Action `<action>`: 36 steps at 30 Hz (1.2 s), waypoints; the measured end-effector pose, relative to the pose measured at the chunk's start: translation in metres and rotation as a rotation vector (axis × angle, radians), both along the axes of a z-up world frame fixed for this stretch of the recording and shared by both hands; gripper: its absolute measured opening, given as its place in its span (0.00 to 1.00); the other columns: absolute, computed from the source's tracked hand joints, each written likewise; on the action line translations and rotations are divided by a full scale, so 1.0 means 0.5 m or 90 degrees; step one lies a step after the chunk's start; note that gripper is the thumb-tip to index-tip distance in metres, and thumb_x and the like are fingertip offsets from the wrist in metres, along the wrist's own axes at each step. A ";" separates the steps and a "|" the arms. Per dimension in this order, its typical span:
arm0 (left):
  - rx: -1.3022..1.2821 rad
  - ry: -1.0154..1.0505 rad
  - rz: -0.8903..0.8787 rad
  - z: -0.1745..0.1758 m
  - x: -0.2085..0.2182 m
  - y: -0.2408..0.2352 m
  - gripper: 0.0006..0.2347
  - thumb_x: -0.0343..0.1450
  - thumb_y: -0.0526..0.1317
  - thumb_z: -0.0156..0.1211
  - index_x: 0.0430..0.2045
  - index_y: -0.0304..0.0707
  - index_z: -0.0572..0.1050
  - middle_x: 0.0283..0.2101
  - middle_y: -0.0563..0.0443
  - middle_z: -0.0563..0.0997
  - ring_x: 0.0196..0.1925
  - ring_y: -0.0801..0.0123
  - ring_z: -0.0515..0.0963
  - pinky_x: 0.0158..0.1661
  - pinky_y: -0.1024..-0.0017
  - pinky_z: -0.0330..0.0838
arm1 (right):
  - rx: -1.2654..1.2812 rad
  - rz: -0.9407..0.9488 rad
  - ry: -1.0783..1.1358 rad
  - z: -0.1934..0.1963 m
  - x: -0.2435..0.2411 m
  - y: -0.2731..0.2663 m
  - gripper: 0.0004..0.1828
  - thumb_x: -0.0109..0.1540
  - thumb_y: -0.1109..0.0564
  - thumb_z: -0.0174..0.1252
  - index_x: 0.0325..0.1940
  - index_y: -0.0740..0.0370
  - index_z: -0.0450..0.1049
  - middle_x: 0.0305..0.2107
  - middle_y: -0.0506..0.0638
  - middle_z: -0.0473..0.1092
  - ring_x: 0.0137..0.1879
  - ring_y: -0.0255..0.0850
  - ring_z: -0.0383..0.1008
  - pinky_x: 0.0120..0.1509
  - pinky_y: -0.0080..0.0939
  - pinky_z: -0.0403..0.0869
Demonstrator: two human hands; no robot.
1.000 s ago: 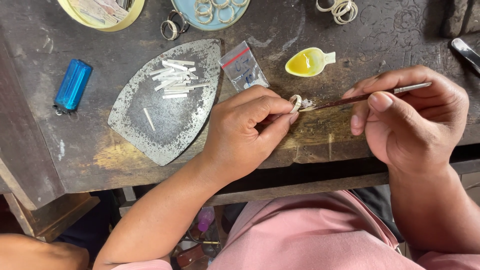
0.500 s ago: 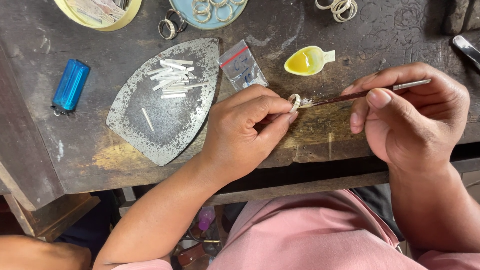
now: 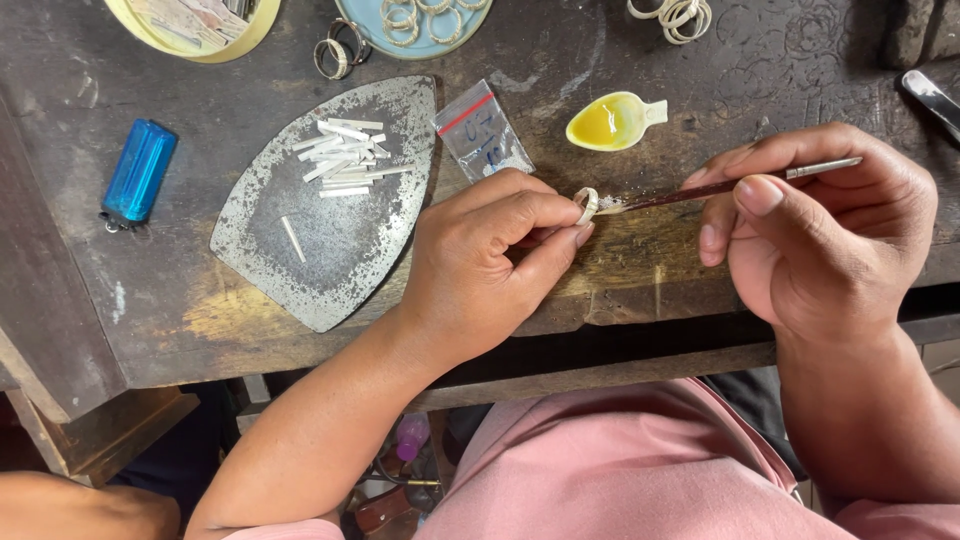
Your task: The person uses a small brush to apply a yellow liquid from a container onto a small ring held in the left hand. The person repeatedly dips the brush into the liquid and coats the ring's surface. The ring is rotated to cover different areas, and the process continues throughout the clip.
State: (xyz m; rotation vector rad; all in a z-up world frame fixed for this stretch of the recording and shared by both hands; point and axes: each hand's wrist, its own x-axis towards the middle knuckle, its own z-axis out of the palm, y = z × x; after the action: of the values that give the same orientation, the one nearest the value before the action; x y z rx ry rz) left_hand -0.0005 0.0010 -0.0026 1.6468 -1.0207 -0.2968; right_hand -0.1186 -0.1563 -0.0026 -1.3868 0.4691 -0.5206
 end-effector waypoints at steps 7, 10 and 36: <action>0.004 -0.002 0.000 0.000 0.000 0.001 0.04 0.64 0.28 0.57 0.23 0.35 0.70 0.25 0.51 0.72 0.24 0.70 0.70 0.27 0.77 0.64 | 0.008 0.001 -0.002 0.000 -0.001 0.001 0.07 0.56 0.64 0.51 0.33 0.73 0.62 0.32 0.66 0.67 0.18 0.42 0.65 0.21 0.30 0.67; 0.008 0.000 -0.001 0.000 0.000 0.001 0.04 0.63 0.28 0.58 0.23 0.35 0.70 0.25 0.51 0.72 0.24 0.70 0.71 0.27 0.77 0.64 | -0.003 -0.006 0.007 0.000 -0.001 0.001 0.07 0.57 0.64 0.50 0.33 0.73 0.62 0.32 0.67 0.66 0.18 0.42 0.65 0.20 0.31 0.66; 0.078 0.284 0.076 0.007 -0.003 0.006 0.04 0.60 0.33 0.62 0.24 0.40 0.75 0.26 0.57 0.78 0.26 0.84 0.72 0.30 0.88 0.69 | 0.008 -0.111 -0.033 0.003 0.015 -0.008 0.07 0.57 0.60 0.54 0.30 0.67 0.66 0.25 0.59 0.67 0.17 0.40 0.62 0.19 0.30 0.62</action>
State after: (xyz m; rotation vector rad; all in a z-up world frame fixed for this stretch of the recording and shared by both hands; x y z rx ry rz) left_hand -0.0022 0.0040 0.0008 1.6436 -0.5747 -0.6249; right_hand -0.1111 -0.1602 -0.0012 -1.3236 0.5538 -0.6929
